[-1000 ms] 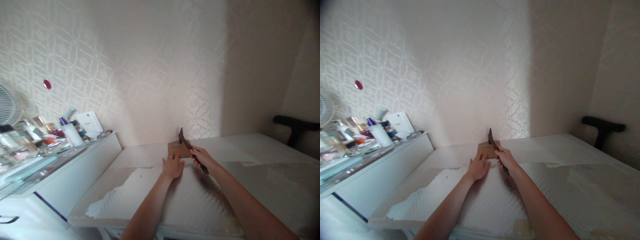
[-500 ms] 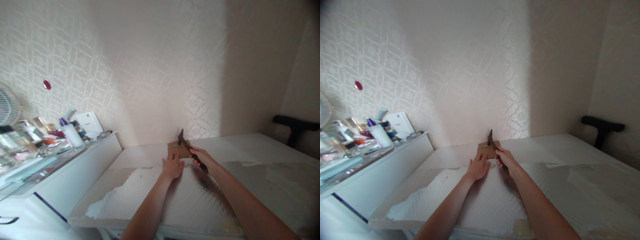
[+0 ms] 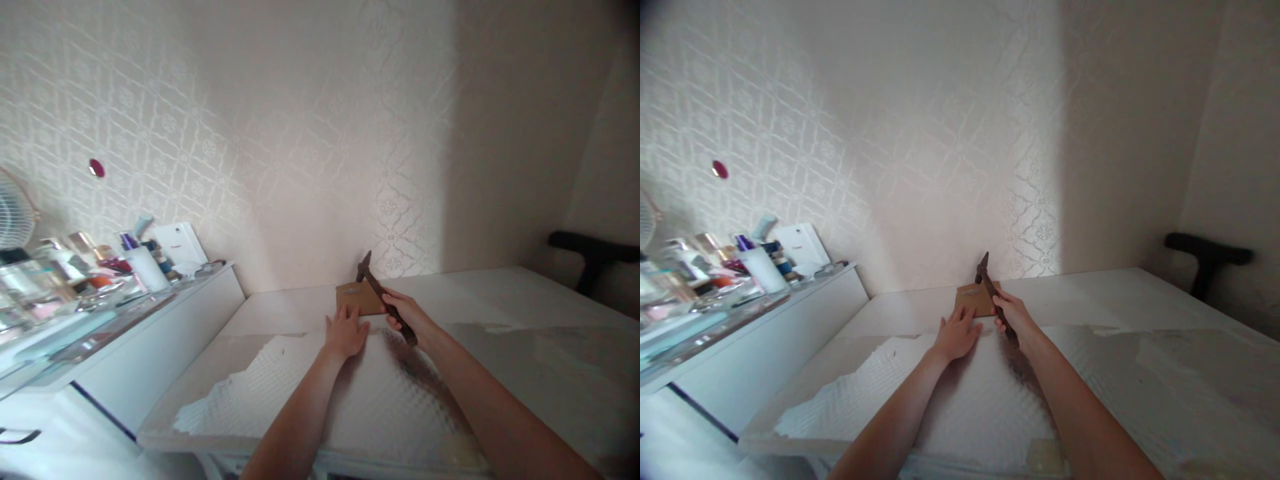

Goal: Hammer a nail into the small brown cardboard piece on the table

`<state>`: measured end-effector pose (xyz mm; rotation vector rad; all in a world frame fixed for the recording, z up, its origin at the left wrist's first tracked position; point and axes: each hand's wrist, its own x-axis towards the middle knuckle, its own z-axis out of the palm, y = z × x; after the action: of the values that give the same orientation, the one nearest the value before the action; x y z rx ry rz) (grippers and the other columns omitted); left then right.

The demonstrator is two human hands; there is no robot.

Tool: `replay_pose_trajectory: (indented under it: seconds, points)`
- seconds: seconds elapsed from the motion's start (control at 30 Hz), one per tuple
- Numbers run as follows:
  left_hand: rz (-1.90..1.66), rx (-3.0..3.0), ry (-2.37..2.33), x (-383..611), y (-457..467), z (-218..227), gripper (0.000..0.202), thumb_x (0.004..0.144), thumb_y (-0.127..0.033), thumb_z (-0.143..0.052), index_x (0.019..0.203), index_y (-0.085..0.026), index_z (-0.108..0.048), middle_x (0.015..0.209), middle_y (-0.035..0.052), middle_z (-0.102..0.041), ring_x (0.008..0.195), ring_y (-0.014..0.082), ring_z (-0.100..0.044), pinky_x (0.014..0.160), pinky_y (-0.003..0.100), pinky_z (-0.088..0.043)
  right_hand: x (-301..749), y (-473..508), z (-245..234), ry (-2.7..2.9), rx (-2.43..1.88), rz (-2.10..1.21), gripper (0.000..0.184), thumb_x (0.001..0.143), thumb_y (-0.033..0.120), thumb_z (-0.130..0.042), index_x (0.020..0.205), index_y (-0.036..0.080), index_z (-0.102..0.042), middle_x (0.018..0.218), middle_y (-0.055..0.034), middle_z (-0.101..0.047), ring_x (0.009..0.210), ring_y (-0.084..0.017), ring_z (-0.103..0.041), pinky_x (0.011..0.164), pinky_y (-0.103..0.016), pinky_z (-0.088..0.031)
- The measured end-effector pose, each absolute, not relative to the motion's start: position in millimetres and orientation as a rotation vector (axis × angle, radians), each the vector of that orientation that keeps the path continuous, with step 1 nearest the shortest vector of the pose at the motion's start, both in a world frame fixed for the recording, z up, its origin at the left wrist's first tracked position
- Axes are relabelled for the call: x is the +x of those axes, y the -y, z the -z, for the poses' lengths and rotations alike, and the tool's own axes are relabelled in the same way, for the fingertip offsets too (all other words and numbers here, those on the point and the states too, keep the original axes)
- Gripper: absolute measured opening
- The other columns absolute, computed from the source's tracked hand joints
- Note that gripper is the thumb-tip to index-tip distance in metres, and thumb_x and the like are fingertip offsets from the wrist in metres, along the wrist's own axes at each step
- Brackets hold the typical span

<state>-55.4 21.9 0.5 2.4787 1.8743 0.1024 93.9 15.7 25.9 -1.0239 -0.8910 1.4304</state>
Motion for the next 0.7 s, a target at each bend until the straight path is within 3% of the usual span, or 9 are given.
replay_pose_trajectory:
  seconds: [0.2, 0.7]
  points:
    - [-0.115, 2.481, -1.866, -55.9, -22.2, -0.4, 0.058, 0.087, -0.052, -0.013, 0.136, -0.022, -0.020, 0.142, 0.0110, -0.019, 0.130, 0.0262, -0.012, 0.099, 0.053, -0.017, 93.5, -16.3, -24.8, 0.848, -1.060, -1.457, 0.039, 0.084, 0.015, -0.041, 0.122, 0.012, -0.043, 0.050, 0.0049, -0.045, 0.028, -0.003, -0.034, 0.026, -0.012, -0.021]
    - [-0.137, 2.480, -1.860, -55.8, -23.2, 1.1, 0.059, 0.087, -0.052, -0.014, 0.136, -0.021, -0.021, 0.142, 0.0122, -0.019, 0.130, 0.0264, -0.013, 0.099, 0.054, -0.017, 96.1, -16.8, -24.9, 0.819, -0.993, -1.507, 0.035, 0.084, 0.014, -0.040, 0.119, 0.014, -0.044, 0.051, 0.0045, -0.046, 0.029, -0.002, -0.034, 0.027, -0.012, -0.020]
